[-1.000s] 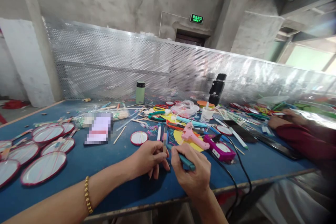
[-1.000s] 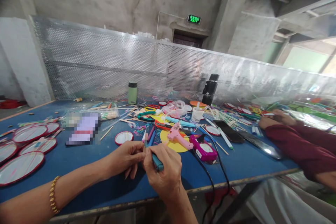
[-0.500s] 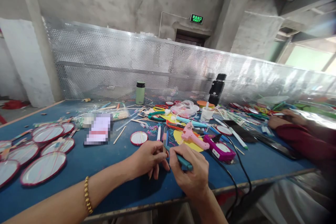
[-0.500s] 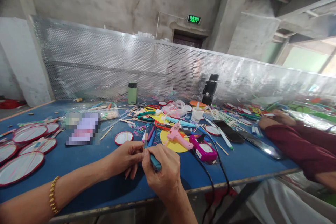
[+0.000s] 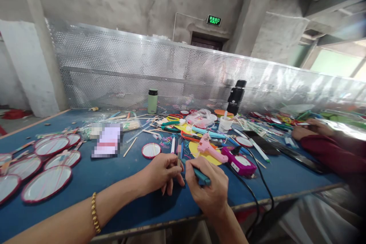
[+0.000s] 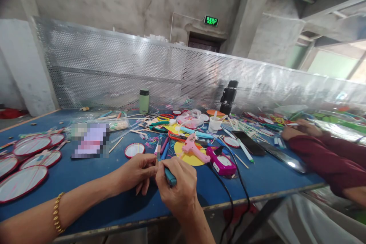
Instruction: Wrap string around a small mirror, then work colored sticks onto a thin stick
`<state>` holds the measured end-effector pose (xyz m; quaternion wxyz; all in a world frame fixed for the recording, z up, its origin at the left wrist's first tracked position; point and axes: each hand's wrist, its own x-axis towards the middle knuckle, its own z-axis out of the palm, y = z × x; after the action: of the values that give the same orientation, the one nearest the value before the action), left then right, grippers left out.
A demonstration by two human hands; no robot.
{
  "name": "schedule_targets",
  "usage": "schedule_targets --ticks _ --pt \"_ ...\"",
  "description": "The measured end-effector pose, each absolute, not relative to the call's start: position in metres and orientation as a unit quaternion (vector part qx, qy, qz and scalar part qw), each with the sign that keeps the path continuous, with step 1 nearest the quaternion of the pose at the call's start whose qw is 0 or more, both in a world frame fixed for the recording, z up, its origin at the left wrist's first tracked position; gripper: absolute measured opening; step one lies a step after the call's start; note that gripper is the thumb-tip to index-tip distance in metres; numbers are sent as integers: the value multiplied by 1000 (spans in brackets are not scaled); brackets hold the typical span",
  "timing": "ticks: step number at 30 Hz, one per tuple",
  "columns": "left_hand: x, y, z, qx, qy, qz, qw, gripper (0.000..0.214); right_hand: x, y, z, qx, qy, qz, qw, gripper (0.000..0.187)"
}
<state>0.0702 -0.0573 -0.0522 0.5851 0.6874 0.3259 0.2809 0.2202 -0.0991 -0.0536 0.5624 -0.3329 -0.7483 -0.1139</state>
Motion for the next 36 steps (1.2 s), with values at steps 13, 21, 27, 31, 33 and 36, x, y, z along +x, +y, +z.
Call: schedule_targets --ticks 13,21,27,31,33,36 --pt "69 -59 -50 684 316 284 592 18 220 -98 -53 -336 -740 -120 570 13" --pt "69 -57 -51 683 317 283 594 15 220 -99 -52 -336 -739 -119 571 13" --pt "69 -58 -52 684 315 283 594 16 220 -99 -53 -334 -740 -110 574 13" --pt "70 -58 -51 687 314 284 590 17 220 -99 -53 -335 -742 -110 570 14" --pt "70 -58 -51 686 313 284 592 17 220 -100 -53 -335 -741 -110 572 14" --pt "69 -58 -50 681 317 285 595 17 220 -101 -52 -333 -737 -116 577 13"
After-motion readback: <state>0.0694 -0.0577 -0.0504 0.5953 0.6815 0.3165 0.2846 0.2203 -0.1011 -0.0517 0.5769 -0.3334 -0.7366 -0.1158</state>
